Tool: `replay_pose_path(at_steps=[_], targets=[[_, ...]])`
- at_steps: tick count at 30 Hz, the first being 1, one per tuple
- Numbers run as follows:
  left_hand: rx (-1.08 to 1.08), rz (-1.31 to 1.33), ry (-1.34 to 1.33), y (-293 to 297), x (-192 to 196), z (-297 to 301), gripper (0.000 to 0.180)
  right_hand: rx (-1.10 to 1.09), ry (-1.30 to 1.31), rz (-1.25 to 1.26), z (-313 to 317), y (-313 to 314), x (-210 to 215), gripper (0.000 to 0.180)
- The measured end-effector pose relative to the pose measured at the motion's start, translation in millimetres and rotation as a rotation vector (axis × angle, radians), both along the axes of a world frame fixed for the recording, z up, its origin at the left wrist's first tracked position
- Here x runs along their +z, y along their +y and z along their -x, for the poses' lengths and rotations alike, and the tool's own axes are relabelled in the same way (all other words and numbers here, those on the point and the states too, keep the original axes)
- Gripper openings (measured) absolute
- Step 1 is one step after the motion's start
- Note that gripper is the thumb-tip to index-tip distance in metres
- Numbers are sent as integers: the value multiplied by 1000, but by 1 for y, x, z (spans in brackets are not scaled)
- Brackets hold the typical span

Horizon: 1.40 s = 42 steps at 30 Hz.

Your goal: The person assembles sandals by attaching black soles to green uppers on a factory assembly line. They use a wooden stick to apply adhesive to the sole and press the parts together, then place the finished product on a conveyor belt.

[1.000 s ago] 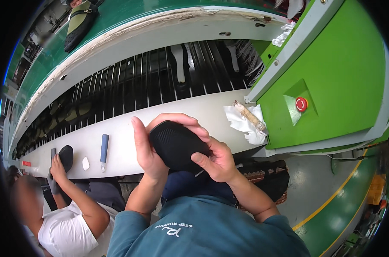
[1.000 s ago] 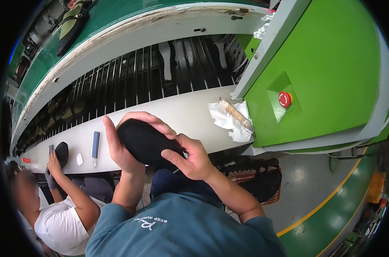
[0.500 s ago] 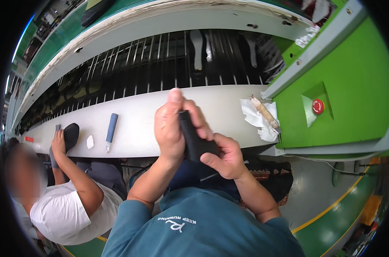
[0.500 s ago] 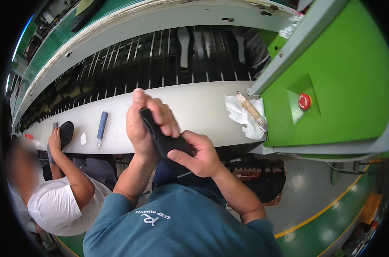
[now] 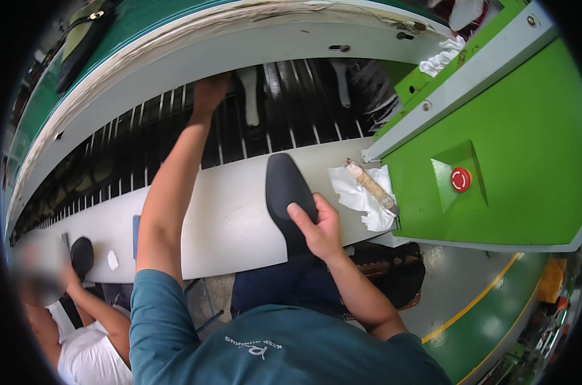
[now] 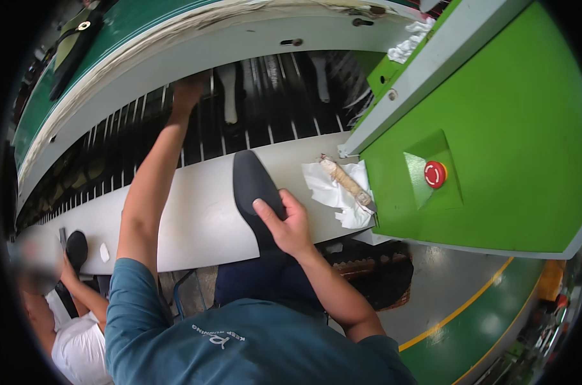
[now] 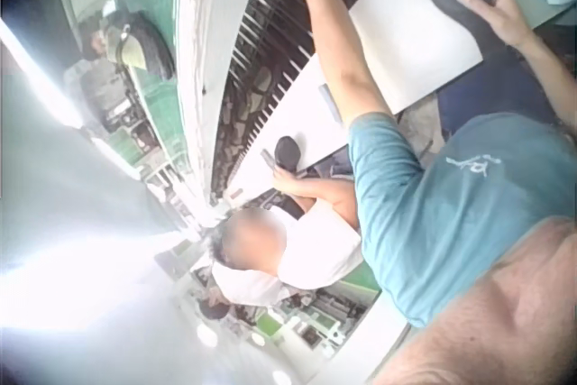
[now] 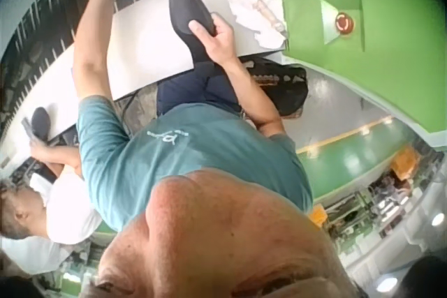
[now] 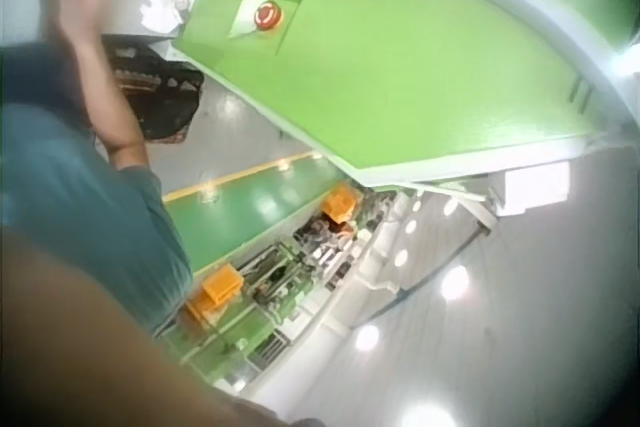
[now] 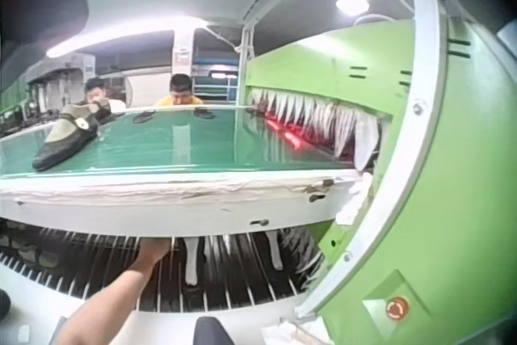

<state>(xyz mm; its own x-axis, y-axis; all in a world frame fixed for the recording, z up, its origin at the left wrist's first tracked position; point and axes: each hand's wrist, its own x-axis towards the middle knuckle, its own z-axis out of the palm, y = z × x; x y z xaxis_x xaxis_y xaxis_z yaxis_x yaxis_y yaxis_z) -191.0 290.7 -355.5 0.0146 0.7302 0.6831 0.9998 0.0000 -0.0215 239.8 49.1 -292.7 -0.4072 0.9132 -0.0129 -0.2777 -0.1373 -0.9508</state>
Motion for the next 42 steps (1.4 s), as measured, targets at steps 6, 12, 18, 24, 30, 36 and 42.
replay_pose_path(at_steps=[6, 12, 18, 24, 30, 36, 42], targets=[[-291, -205, -478, 107, -44, 1, 44, 24, -62, -91, -8, 3, -9, 17], [-325, -168, -676, 90, -31, -24, 45, 27, -196, -131, -11, 5, -9, 19], [-243, -388, -1374, -24, 55, -76, 40, 4, -174, -168, -7, 8, -20, 20], [-168, -748, -1815, -168, 121, -112, 28, -49, 55, -42, 1, 2, -9, 19], [-437, -588, -1646, -280, 146, -169, 22, -91, 62, -34, -4, 0, -19, 18], [-588, -390, -1414, -325, 178, -226, 37, -65, 157, -26, -13, -4, 4, 29], [-705, -286, -1254, -320, 172, -243, 37, -137, 264, -210, -19, -42, 93, 30]])
